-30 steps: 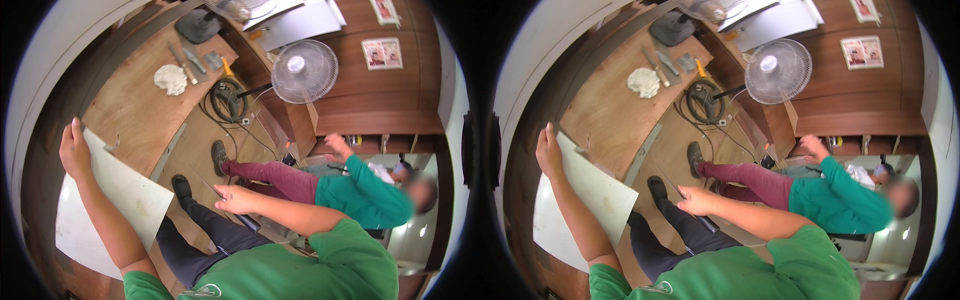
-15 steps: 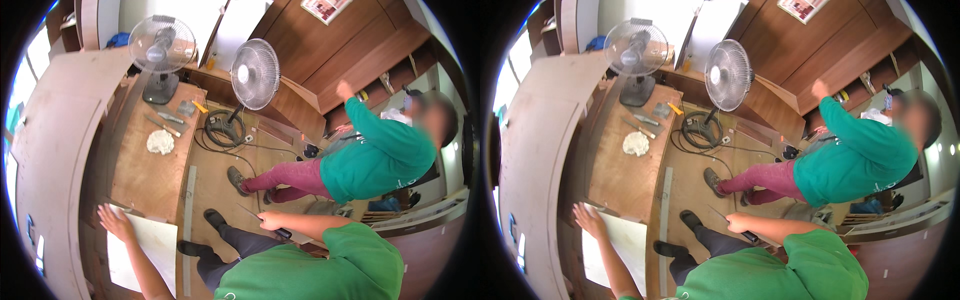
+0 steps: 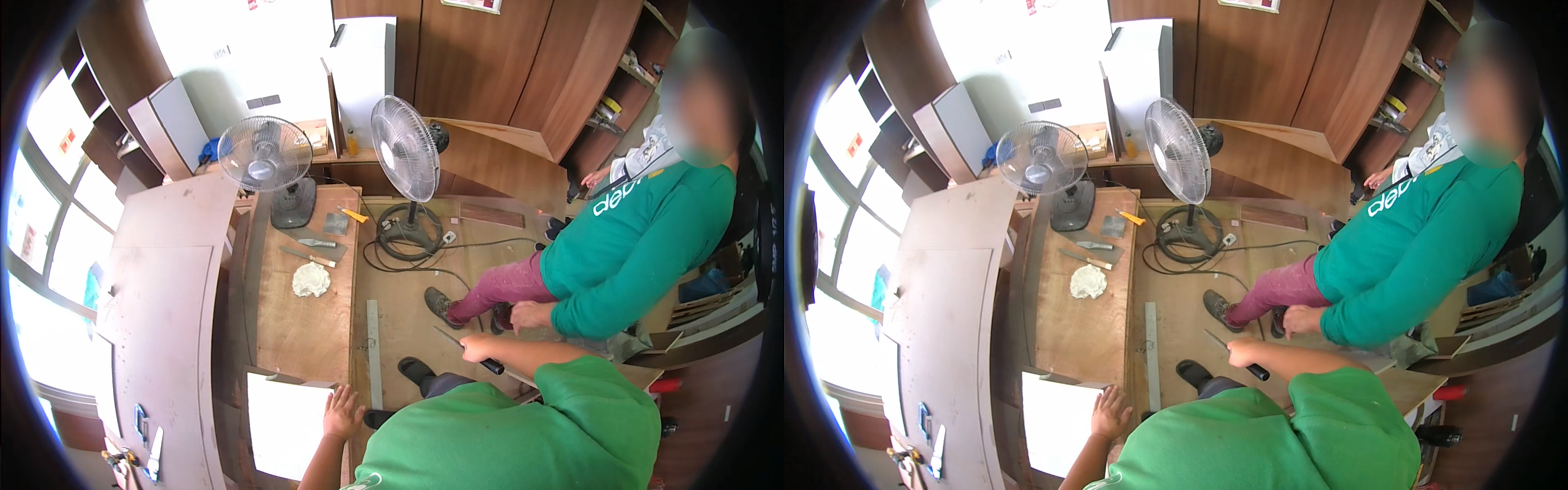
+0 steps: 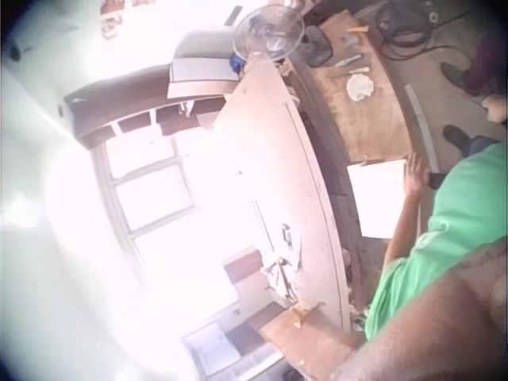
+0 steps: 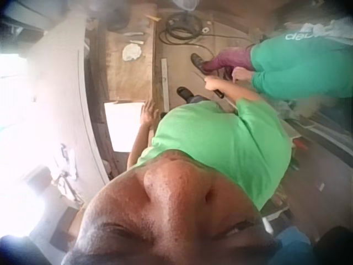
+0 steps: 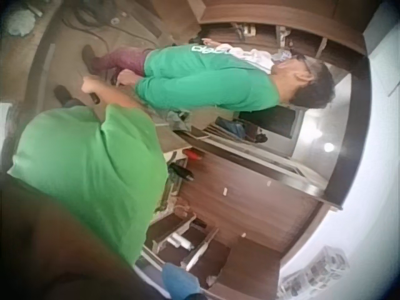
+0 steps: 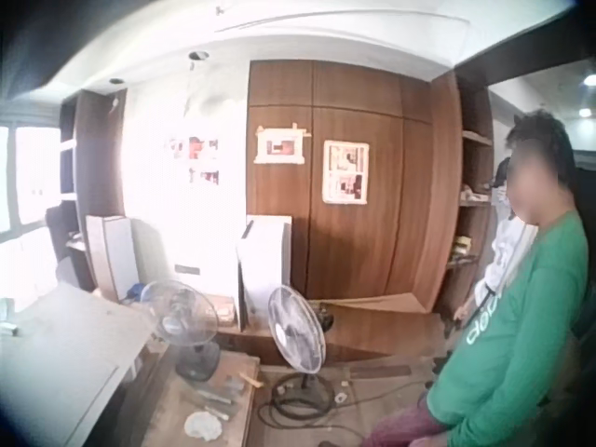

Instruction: The person uses a utility knife to cut along the edge of a white laminate sheet on a wooden workbench.

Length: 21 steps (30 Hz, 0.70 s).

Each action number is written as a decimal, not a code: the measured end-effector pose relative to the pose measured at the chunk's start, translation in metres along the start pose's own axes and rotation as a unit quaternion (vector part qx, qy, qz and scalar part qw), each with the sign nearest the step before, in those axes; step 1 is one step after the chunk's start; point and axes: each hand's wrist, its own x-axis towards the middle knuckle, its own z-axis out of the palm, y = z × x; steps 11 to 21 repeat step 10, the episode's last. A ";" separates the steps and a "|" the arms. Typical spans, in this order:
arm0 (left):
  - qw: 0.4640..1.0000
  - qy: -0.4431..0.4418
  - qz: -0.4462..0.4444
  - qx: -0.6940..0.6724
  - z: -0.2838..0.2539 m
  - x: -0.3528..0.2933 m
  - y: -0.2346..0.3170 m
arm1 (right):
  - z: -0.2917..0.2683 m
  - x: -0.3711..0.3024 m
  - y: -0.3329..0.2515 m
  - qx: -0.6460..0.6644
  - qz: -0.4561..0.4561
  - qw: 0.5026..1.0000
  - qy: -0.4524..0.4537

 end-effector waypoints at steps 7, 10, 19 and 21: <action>0.951 -0.009 -0.269 0.154 -0.057 0.034 -0.061 | -0.006 0.022 0.035 0.008 0.011 1.000 -0.005; 0.928 -0.128 -0.300 0.179 -0.084 0.042 -0.065 | -0.006 0.021 0.050 0.008 0.001 1.000 0.000; 0.928 -0.128 -0.300 0.179 -0.084 0.042 -0.065 | -0.006 0.021 0.050 0.008 0.001 1.000 0.000; 0.928 -0.128 -0.300 0.179 -0.084 0.042 -0.065 | -0.006 0.021 0.050 0.008 0.001 1.000 0.000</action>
